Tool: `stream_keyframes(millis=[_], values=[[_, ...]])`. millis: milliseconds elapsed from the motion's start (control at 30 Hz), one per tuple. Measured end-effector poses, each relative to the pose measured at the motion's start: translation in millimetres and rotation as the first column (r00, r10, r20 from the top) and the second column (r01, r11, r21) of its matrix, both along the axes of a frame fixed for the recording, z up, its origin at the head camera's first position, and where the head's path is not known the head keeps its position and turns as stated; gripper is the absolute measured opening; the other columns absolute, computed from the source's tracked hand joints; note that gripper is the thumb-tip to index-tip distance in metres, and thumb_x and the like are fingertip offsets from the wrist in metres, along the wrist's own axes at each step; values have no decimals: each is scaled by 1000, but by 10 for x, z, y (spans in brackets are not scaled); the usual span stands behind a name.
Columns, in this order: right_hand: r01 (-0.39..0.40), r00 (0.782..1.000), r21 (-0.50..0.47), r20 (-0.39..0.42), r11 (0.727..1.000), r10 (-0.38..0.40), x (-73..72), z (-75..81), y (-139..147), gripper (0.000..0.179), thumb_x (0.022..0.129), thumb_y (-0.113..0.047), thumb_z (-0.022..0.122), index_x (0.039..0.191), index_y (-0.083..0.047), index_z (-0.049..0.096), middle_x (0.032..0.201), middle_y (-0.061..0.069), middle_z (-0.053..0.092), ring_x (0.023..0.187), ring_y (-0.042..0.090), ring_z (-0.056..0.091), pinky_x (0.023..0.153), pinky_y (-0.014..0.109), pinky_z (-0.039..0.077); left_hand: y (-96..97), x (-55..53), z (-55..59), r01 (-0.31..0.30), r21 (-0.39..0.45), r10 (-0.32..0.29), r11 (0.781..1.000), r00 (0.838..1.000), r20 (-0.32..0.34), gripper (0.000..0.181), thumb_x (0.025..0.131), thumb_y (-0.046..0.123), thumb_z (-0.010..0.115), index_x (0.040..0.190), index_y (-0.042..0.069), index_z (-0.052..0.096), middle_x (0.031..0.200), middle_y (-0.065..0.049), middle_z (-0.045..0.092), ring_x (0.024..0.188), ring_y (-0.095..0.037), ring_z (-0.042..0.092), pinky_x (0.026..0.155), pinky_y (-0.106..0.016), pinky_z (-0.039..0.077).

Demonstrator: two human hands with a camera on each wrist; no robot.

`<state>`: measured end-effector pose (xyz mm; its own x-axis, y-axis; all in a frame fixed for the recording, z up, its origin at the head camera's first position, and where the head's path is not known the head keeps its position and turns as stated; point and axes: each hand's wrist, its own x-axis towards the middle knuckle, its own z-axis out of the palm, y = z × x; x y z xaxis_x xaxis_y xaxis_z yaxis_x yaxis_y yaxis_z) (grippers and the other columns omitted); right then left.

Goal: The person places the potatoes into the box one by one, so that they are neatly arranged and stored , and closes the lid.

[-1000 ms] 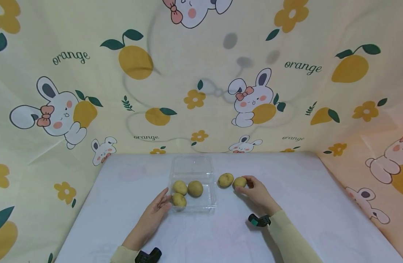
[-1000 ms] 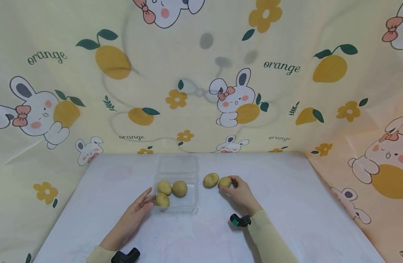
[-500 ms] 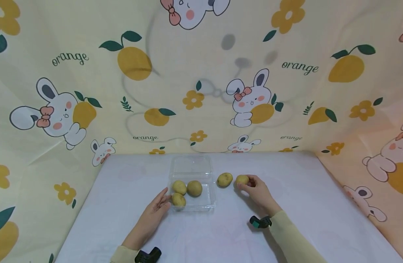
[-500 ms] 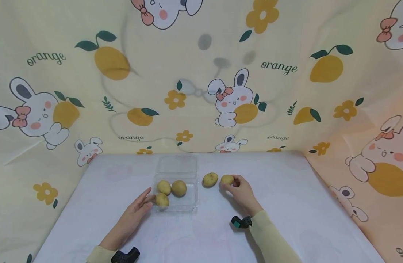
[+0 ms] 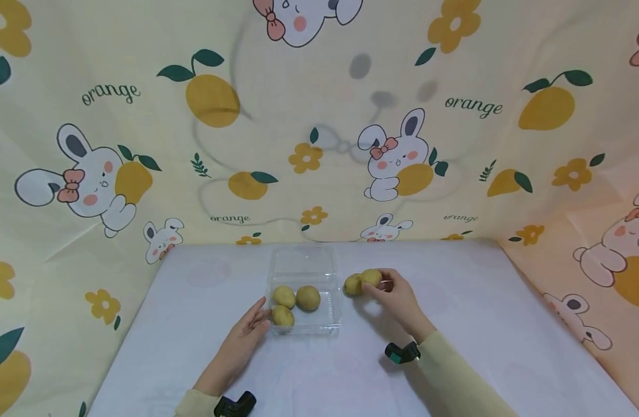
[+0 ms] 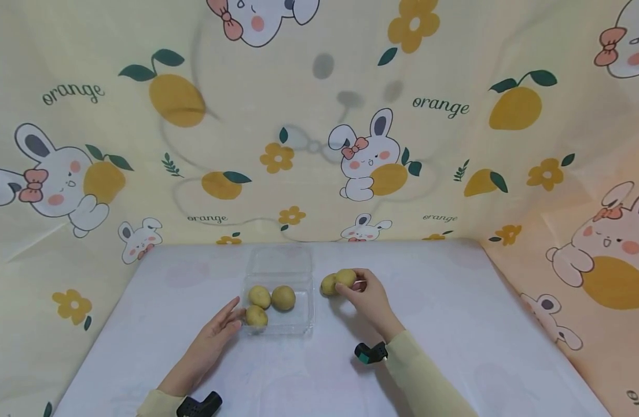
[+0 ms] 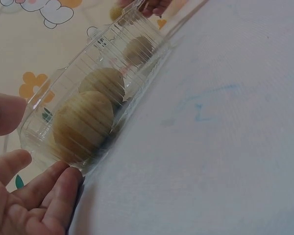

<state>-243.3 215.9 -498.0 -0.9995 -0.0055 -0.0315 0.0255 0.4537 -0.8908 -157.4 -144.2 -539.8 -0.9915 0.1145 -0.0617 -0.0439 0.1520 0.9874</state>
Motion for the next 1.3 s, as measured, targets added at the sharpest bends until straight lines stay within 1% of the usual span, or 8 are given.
stream_keyframes(millis=[167,300,533,667,833,1000,1100,1300], values=[[-66,996,-8,-58,998,65,6,68,-183,63,75,-49,80,123,-15,57,100,8,60,90,21,54,72,29,46,5,2,6,6,2,-6,1000,1000,17,59,100,28,55,153,22,29,145,-12,44,134,-30,39,110,-49,31],[-123,987,3,-101,992,123,0,112,-325,59,76,-43,81,123,-14,60,96,7,60,88,21,54,72,29,47,10,8,29,2,-3,-2,1000,1000,18,58,100,28,54,153,22,30,145,-12,45,134,-30,40,110,-49,32],[-205,973,27,-104,978,207,-20,83,-483,55,77,-40,81,122,-18,59,100,3,60,87,20,55,71,29,50,18,12,41,8,2,-8,1000,1000,12,58,100,27,54,153,21,29,145,-13,44,134,-30,39,110,-50,31],[-258,958,68,-111,964,265,-28,56,-546,53,77,-39,82,121,-21,58,101,-1,60,89,20,55,74,32,50,21,15,46,6,10,-6,1000,1000,10,58,100,26,54,153,21,30,145,-13,44,134,-30,39,110,-50,31],[-305,932,136,-162,943,324,-33,56,-612,52,76,-30,84,121,-21,59,107,-6,60,92,23,55,79,38,49,21,22,65,4,19,-4,1000,1000,10,58,100,26,54,153,21,29,146,-12,44,134,-29,39,111,-50,30],[-334,899,260,-200,906,389,-83,47,-660,52,76,-25,84,122,-17,61,111,-9,60,93,23,55,79,38,50,24,20,64,-2,5,2,1000,1000,9,58,101,24,54,153,19,29,145,-13,44,134,-30,39,111,-50,30],[-341,887,336,-194,878,418,-113,50,-682,53,76,-28,84,123,-17,61,112,-9,60,92,20,54,78,34,49,17,15,41,0,1,0,1000,1000,6,59,100,26,55,153,20,29,145,-12,45,134,-28,40,111,-49,30],[-346,882,456,-140,820,450,-127,109,-725,55,75,-33,84,123,-19,62,115,-7,61,95,19,53,83,35,44,11,16,30,0,-3,0,1000,1000,0,60,99,28,56,153,20,30,144,-12,46,133,-28,41,111,-49,30]])
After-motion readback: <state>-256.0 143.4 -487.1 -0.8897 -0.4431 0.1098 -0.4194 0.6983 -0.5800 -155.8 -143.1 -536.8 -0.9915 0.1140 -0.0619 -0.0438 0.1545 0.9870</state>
